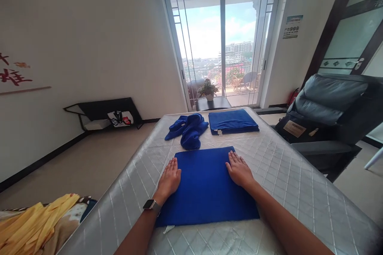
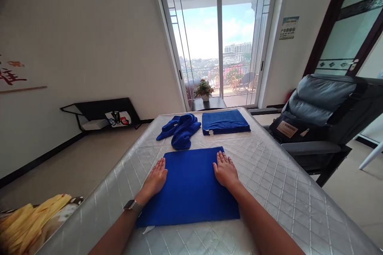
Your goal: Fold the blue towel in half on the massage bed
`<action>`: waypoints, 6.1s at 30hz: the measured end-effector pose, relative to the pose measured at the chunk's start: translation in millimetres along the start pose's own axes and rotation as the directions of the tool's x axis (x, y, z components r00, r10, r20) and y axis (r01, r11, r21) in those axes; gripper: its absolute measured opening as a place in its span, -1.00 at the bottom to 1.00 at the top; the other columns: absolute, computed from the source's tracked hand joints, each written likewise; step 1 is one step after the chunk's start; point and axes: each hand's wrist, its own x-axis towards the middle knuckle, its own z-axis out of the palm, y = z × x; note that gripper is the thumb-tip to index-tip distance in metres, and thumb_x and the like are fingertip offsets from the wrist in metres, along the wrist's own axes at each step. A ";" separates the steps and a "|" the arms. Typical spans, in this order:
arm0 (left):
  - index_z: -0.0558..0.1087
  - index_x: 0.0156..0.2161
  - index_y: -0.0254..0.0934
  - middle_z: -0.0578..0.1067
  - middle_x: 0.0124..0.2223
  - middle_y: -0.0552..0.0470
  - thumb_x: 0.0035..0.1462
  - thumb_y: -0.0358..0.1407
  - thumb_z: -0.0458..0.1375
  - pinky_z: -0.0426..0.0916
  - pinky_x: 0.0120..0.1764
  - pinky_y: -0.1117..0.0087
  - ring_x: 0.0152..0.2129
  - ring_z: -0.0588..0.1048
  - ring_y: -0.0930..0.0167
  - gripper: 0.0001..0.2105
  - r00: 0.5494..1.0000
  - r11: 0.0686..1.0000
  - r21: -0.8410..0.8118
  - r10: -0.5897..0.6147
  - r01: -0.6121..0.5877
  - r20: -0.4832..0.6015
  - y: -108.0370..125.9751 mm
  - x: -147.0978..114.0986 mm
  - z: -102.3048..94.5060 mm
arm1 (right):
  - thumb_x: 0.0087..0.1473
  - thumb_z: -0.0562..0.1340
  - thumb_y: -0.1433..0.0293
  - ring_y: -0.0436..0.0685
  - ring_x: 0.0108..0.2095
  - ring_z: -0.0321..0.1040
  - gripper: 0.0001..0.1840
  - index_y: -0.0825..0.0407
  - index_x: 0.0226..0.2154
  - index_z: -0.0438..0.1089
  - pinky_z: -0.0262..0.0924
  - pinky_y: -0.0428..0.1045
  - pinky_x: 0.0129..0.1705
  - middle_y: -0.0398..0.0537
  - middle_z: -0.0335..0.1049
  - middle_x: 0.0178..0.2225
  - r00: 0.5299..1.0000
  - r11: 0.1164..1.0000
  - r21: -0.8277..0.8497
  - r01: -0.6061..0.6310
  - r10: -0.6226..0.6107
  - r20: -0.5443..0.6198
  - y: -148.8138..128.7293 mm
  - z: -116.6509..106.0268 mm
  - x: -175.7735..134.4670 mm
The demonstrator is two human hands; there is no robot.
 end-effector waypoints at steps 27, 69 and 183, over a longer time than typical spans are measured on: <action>-0.01 0.37 -0.65 0.03 0.42 -0.38 0.32 -0.27 -0.29 -0.03 0.36 0.04 0.37 0.04 0.17 -0.38 0.994 0.993 -0.040 0.110 -0.110 0.006 13.9 -8.1 -18.7 | 0.37 -0.22 0.14 0.13 0.43 -0.36 -0.27 0.24 0.41 -0.14 -0.43 0.08 0.40 0.07 -0.26 0.45 0.999 1.000 0.020 -0.021 0.022 -0.024 0.8 -4.3 37.5; 0.03 0.36 -0.64 0.05 0.42 -0.37 0.37 -0.18 -0.22 -0.01 0.35 0.14 0.36 0.05 0.17 -0.38 0.993 0.996 0.076 0.035 -0.043 0.110 -2.7 42.6 2.5 | 0.37 -0.21 0.20 0.13 0.43 -0.35 -0.30 0.24 0.41 -0.14 -0.37 0.08 0.40 0.03 -0.25 0.44 1.000 0.997 -0.077 -0.004 0.003 -0.014 8.1 1.3 43.9; 0.01 0.40 -0.45 0.01 0.44 -0.17 0.40 -0.27 -0.29 -0.05 0.38 0.13 0.39 -0.05 0.32 -0.46 0.846 0.869 -0.136 0.494 -0.475 0.202 189.5 17.3 -10.1 | 0.32 -0.11 0.28 0.20 0.43 -0.37 -0.30 0.23 0.41 -0.15 -0.41 0.18 0.41 0.07 -0.31 0.44 0.999 0.999 0.015 0.045 -0.045 0.015 -12.1 -1.6 -29.3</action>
